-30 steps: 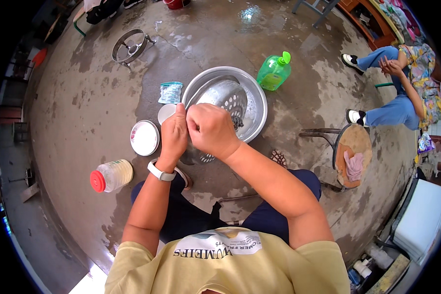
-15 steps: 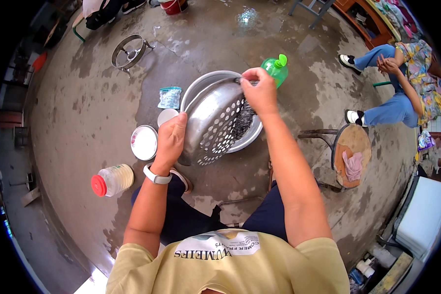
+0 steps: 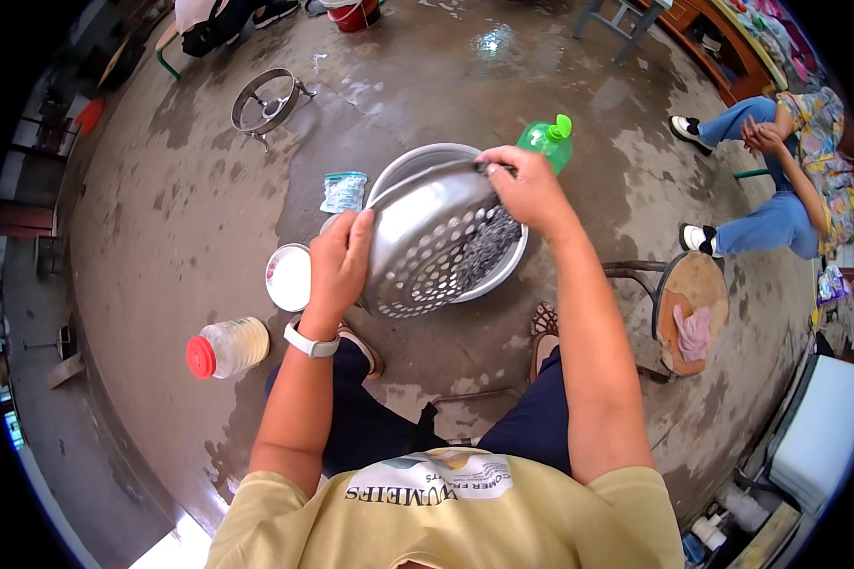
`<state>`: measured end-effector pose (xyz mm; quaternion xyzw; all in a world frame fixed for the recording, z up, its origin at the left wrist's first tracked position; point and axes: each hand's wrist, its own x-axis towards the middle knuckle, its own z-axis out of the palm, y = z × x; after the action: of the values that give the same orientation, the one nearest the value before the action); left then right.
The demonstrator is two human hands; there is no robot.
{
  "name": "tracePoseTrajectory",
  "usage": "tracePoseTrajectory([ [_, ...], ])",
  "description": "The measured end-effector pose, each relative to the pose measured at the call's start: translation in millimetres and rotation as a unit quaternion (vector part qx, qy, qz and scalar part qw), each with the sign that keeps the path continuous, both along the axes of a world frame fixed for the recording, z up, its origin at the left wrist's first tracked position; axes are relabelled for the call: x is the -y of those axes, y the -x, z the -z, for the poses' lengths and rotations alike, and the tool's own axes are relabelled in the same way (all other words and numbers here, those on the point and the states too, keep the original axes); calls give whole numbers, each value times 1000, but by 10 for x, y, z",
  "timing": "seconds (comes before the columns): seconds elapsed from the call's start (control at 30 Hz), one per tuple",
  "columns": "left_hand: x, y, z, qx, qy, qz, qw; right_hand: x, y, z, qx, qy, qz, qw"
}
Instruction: The person cleans a perforated metal tray by scrubbing its interior and exterior surfaces with steel wool over a basin of soapy water.
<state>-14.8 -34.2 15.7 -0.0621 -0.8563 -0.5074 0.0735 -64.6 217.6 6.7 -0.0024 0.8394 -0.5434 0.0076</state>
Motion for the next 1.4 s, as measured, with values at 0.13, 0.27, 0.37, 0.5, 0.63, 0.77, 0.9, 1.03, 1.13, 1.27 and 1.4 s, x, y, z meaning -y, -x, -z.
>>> tracePoseTrajectory([
  [0.13,-159,-30,55,-11,75,14,997,371,-98,15,-161,-122,-42,979],
  [0.27,-127,-32,26,-10,78,-10,997,540,-103,-47,-259,-68,-4,964],
  [0.37,-110,-36,42,-6,51,-25,998,705,-207,-199,-321,-67,77,941],
  [0.5,-164,-49,58,-17,-24,-30,999,712,-230,-142,-250,-140,117,951],
  [0.63,-178,-88,61,-20,9,-25,999,790,-282,-95,-271,-121,113,948],
  [0.77,-151,-75,213,-20,-51,-38,998,1053,-480,-130,-314,-106,49,942],
  [0.9,-119,-65,226,-12,-102,-17,995,1090,-569,-137,-337,-109,-43,934],
  [1.03,-170,-90,104,-1,-7,-25,1000,911,-379,-100,-315,-98,19,944],
  [1.13,-223,-109,114,-7,3,-32,999,608,-181,-29,-232,-138,136,953],
  [1.27,-202,-119,124,-22,6,-22,999,623,-171,23,-164,-47,175,970],
  [1.4,-215,-91,160,-4,5,-40,999,943,-378,-10,-236,-22,77,968],
])
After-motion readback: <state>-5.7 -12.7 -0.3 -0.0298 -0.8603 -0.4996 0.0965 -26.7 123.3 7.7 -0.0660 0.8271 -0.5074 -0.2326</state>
